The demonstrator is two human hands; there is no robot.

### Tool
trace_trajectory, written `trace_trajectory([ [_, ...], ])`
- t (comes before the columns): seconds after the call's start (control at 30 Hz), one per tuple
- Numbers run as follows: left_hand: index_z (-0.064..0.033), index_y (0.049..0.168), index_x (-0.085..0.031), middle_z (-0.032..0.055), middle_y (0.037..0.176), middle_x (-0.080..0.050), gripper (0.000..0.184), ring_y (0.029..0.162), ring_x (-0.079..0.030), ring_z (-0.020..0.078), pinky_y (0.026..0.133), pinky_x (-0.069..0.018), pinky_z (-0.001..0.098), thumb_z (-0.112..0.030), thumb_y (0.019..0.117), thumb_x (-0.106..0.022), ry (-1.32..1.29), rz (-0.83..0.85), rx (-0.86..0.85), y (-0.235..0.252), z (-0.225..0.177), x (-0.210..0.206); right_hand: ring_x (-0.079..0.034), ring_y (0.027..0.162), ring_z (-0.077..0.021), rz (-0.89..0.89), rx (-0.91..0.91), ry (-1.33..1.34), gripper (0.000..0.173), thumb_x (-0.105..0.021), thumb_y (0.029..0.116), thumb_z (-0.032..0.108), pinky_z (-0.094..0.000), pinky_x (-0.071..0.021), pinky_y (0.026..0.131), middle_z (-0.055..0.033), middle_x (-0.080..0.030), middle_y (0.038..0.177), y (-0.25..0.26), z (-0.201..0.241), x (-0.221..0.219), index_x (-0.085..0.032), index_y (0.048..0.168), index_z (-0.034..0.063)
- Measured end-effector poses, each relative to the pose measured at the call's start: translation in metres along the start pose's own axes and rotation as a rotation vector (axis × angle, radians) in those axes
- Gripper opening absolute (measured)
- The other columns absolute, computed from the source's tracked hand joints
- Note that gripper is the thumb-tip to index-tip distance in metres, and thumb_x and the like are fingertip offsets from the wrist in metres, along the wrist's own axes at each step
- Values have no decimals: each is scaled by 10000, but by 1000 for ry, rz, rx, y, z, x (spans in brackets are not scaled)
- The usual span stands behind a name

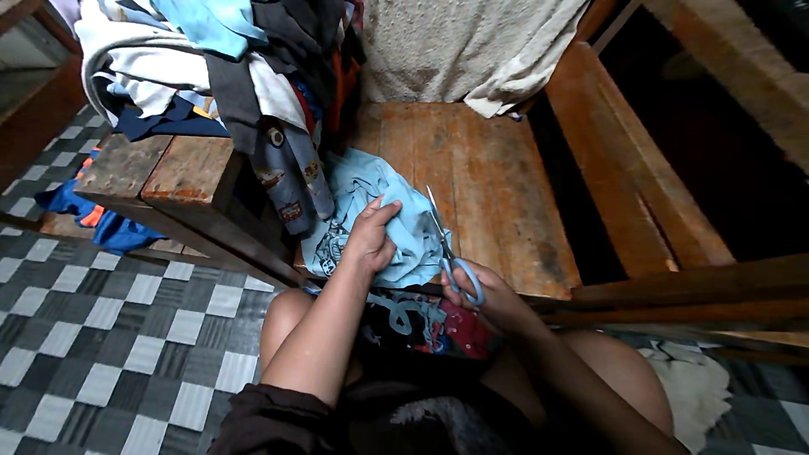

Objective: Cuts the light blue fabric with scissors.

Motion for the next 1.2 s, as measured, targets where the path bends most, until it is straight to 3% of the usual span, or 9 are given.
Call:
trace_trajectory([
  [0.1, -85, 1237, -557, 74, 991, -681, 250, 879, -687, 167, 811, -589, 350, -266, 1091, -463, 17, -3, 196, -3, 16, -2, -486, 538, 52, 1, -4, -8, 189, -492, 1008, 314, -105, -410, 530, 144, -537, 649, 0, 0, 0, -551, 962, 140],
  [0.2, -93, 1146, -566, 54, 915, -675, 165, 814, -683, 147, 765, -589, 321, -191, 1089, -446, 34, 75, 286, -6, 22, -8, -483, 538, 52, 3, -6, -23, 185, -496, 1009, 308, -106, -407, 531, 143, -534, 646, 0, 0, 0, -553, 958, 139],
  [0.33, -77, 1190, -560, 55, 935, -677, 162, 814, -683, 140, 769, -591, 323, -50, 1049, -485, 49, 72, 142, -3, 9, -5, -485, 545, 51, 5, -9, -60, 198, -520, 998, 334, -113, -415, 543, 148, -529, 646, -1, 0, 2, -555, 954, 144],
  [0.5, -38, 1156, -623, 51, 905, -691, 145, 784, -680, 122, 751, -591, 318, -91, 1036, -561, 279, -37, -87, -3, -15, 1, -497, 557, 58, 61, -22, -118, 241, -578, 958, 408, -116, -422, 547, 161, -525, 649, -2, -3, 5, -560, 929, 170],
  [0.57, -43, 1133, -635, 43, 877, -688, 153, 755, -675, 111, 724, -590, 305, -133, 1055, -540, 300, -55, -140, -4, -20, 2, -504, 563, 53, 89, -41, -133, 209, -575, 959, 367, -123, -431, 555, 154, -524, 650, -2, -3, 3, -562, 930, 161],
  [0.7, -62, 1116, -647, 25, 868, -685, 187, 752, -670, 100, 724, -588, 301, -185, 1072, -514, 256, -67, -181, -5, -23, 3, -519, 584, 40, 133, -83, -153, 174, -555, 970, 316, -135, -442, 573, 140, -528, 663, -2, -5, -1, -559, 941, 145],
  [0.87, -76, 1115, -639, 19, 888, -689, 207, 780, -680, 98, 744, -592, 303, -197, 1087, -474, 183, -80, -240, -6, -25, 5, -531, 613, 43, 203, -44, -203, 258, -575, 956, 392, -142, -458, 598, 144, -532, 687, 0, -8, -5, -549, 971, 136],
  [1.2, -75, 1101, -639, 20, 876, -682, 238, 780, -672, 99, 749, -587, 309, -240, 1089, -468, 257, -5, -182, -7, -18, -1, -507, 586, 46, 141, 4, -143, 291, -572, 955, 447, -123, -431, 573, 150, -522, 673, 4, -2, -7, -550, 969, 157],
])
Point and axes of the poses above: each hand's wrist, its own y-axis towards the middle knuckle, its own x-axis out of the back of the hand, z = x × y, the point moved 7 cm from there along y, towards the middle knuckle
